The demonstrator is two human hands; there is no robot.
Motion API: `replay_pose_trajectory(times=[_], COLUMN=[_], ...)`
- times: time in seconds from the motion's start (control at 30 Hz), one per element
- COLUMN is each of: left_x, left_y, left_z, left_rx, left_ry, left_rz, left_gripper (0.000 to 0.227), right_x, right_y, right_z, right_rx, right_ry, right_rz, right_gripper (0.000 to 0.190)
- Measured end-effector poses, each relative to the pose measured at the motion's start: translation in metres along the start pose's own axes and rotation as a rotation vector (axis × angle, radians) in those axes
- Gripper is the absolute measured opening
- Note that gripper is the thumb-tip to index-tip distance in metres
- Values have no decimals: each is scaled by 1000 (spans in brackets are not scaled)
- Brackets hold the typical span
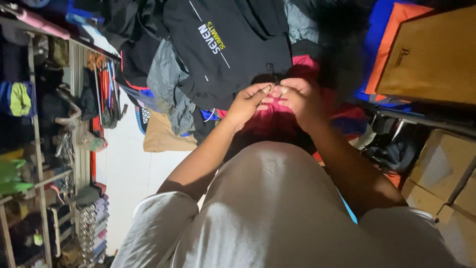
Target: Inspecting and adjusting the straps and buckles of a black outdoor vest among a pile of clothes.
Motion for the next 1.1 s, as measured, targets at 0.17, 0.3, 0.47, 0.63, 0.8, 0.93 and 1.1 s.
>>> replay_pose_trajectory(times=[0.17,0.3,0.47,0.63,0.8,0.93,1.1], left_x=[8,-8,6,12,15,27,57], left_y=[16,30,49,50,50,52,63], left_z=[-5,-22,-21,-31,-43,-55,-54], left_rx=[-163,-257,-313,-288,-278,-240,-252], left_ry=[43,-42,-764,-931,-978,-936,-955], left_rz=[-8,-28,189,264,277,273,309], left_gripper=[37,41,47,24,20,17,21], right_x=[48,34,81,89,77,51,34], right_y=[-9,15,26,30,30,35,17], right_z=[18,49,34,28,38,54,74], right_rx=[-13,48,176,227,195,206,174], right_ry=[135,387,422,316,268,697,645], right_rz=[-105,-116,-66,-14,-51,-11,59], right_gripper=[30,46,31,35,38,27,26])
Point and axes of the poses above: each hand's wrist, its own y-axis away from the middle knuckle, its own z-axis out of the palm, x = y × z, the point moved 8 cm from there along -y, towards the middle knuckle, and after that the axes turned 11 degrees about -x, right-handed, at the moved point
